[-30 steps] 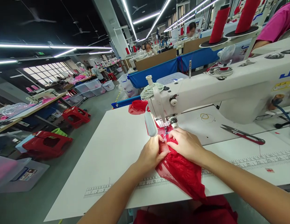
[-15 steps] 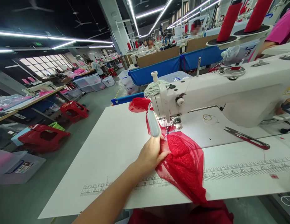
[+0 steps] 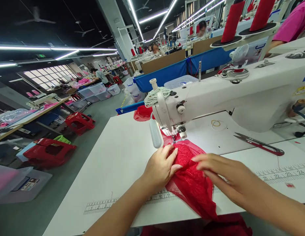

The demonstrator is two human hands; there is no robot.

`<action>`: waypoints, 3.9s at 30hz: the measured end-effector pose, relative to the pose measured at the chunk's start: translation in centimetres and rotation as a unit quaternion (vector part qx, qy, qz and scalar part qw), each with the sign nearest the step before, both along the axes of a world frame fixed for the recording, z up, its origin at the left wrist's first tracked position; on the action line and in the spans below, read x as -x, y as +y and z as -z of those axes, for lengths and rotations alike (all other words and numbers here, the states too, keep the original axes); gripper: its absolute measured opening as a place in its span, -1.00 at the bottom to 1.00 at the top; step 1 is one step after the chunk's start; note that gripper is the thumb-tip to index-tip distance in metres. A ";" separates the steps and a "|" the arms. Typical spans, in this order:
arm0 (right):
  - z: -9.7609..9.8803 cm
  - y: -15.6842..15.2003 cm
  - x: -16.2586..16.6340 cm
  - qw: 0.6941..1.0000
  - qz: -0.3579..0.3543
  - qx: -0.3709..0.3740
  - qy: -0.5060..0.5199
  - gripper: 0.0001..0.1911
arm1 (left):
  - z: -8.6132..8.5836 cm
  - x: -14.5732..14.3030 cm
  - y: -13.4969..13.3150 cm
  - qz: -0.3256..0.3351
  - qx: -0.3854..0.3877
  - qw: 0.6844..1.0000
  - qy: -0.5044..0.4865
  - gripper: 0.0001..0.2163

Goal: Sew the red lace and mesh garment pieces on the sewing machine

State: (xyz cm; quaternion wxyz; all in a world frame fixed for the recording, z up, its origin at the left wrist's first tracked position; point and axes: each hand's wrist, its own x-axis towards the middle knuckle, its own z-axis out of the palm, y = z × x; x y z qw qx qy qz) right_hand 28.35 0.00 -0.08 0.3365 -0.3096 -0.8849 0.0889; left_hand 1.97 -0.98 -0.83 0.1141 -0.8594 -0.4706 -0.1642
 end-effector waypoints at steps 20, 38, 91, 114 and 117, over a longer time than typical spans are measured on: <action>2.4 5.0 5.9 0.994 -0.023 -0.084 -0.061 -0.64 | 0.0 -0.3 0.1 -0.005 -0.069 0.998 0.001 -0.55; 2.5 5.3 5.8 0.995 -0.003 -0.034 -0.094 -0.65 | 0.3 -0.4 0.3 -0.011 -0.067 0.998 0.004 -0.55; 3.6 5.2 5.3 0.994 -0.021 -0.078 -0.069 -0.60 | -1.2 0.6 0.7 0.132 0.028 0.991 -0.011 -0.28; 3.3 4.7 4.4 0.984 0.007 -0.156 -0.082 -0.49 | -1.1 0.2 -0.6 0.044 -0.053 0.998 -0.013 -0.32; 2.8 4.7 4.4 0.982 0.001 -0.167 -0.087 -0.49 | -0.9 0.1 -0.5 0.039 -0.055 0.998 -0.013 -0.32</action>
